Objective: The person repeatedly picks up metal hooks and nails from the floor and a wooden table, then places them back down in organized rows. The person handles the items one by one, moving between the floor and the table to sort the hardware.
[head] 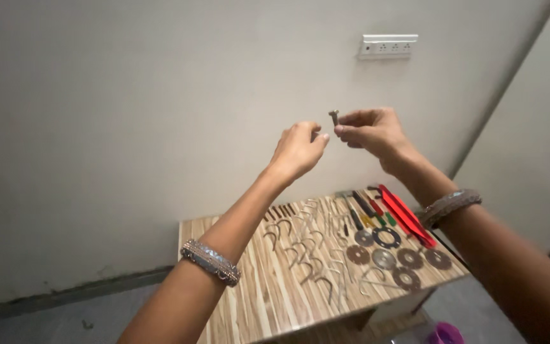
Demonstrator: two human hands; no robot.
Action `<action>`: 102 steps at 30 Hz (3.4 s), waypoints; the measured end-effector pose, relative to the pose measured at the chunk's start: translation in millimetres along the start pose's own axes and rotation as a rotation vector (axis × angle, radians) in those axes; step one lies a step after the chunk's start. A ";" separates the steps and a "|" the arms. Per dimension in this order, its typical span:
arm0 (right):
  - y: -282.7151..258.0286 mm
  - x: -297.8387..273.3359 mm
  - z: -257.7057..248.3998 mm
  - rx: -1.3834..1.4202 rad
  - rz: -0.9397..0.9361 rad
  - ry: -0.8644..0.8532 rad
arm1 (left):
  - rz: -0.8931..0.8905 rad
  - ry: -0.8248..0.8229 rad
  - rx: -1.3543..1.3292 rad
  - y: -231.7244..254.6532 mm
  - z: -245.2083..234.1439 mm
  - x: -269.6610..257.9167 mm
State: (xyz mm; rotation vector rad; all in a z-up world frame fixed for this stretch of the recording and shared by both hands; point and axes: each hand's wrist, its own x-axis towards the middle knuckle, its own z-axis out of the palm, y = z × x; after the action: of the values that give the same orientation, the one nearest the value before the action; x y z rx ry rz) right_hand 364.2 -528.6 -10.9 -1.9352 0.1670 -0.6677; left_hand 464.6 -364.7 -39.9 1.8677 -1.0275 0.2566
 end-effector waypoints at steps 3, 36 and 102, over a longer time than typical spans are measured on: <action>24.8 34.5 16.4 0.007 0.044 -0.003 | -0.055 -0.020 0.023 -30.5 1.3 20.6; 351.0 229.5 193.0 -0.195 0.320 -0.278 | -0.535 0.094 0.063 -373.3 147.1 69.3; 655.1 131.4 388.6 -0.613 0.419 -0.082 | -0.984 -0.019 -0.164 -614.2 287.7 -92.7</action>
State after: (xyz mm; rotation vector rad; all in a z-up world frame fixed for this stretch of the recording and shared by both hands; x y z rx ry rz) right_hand 791.4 -570.1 -653.7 -2.3961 0.7760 -0.2658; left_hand 794.1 -432.2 -636.2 1.9940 -0.0503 -0.4132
